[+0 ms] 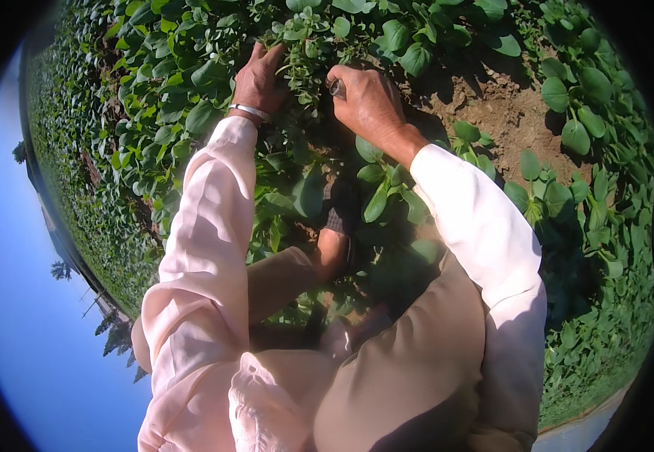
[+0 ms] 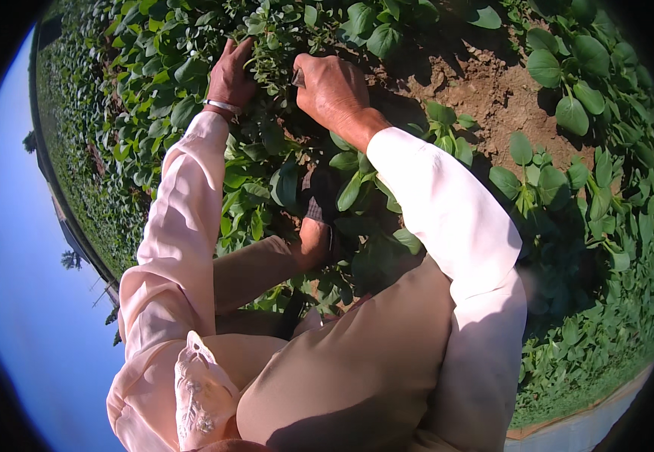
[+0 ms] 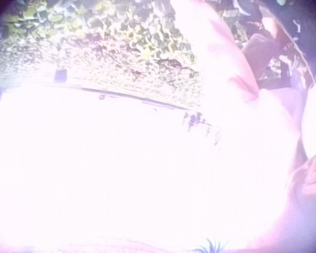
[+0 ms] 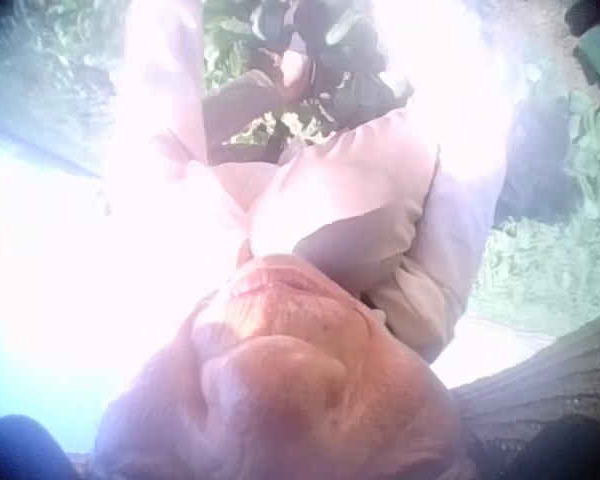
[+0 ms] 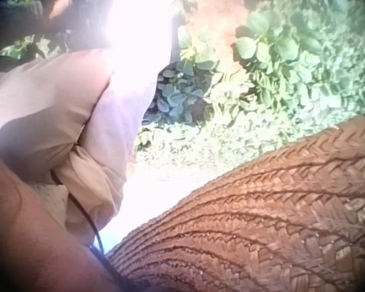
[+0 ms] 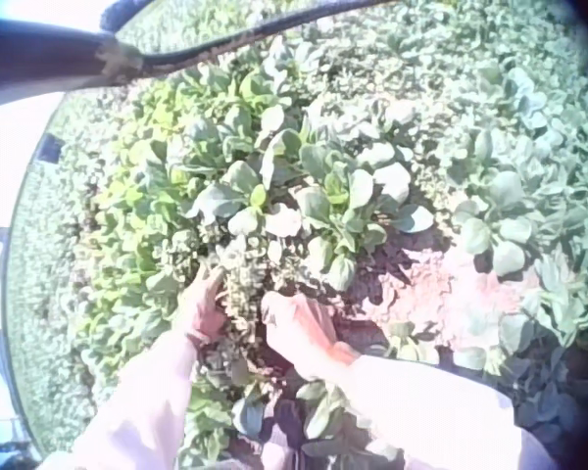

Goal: The person harvests vegetables by using a small tool to cut leaves from the ground and placing them into a yellow bucket.

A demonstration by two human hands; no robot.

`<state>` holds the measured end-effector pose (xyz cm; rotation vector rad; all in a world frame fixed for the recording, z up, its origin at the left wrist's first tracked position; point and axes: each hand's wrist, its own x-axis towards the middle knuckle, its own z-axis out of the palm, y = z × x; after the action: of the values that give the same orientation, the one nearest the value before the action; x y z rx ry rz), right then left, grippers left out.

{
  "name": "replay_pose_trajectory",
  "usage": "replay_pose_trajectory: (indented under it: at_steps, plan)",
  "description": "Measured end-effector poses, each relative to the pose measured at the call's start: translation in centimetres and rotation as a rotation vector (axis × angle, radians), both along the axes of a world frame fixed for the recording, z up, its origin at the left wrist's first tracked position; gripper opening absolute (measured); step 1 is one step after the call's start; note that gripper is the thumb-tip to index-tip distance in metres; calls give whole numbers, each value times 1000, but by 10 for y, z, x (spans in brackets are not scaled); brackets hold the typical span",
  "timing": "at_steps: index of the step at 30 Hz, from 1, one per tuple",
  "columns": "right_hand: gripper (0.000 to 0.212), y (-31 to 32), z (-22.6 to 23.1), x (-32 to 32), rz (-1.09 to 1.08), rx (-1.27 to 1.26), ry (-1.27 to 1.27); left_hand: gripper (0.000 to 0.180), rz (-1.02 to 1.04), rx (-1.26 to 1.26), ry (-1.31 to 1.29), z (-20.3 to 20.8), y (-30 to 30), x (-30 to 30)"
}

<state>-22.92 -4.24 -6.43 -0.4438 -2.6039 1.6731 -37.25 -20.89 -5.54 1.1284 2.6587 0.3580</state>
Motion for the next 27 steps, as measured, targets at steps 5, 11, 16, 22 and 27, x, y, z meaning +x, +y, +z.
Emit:
replay_pose_trajectory:
  at_steps: [5, 11, 16, 22, 27]
  plan:
    - [18, -3, 9, 10, 7, 7, 2, 66, 701, -23, -221, -43, 8, -20]
    - [10, -25, 3, -16, -62, -7, -70, 28, 683, 232, -277, -52, 3, -12]
    - [13, 5, -8, -8, -22, -109, -6, 27, 954, 775, -478, -73, -32, -16]
    - [8, 76, 47, 102, -144, -170, -122, 25, 616, 692, -275, -41, -11, 41]
    - [8, 105, 42, 112, -551, -665, -97, 22, 437, 448, -327, -48, 3, 79]
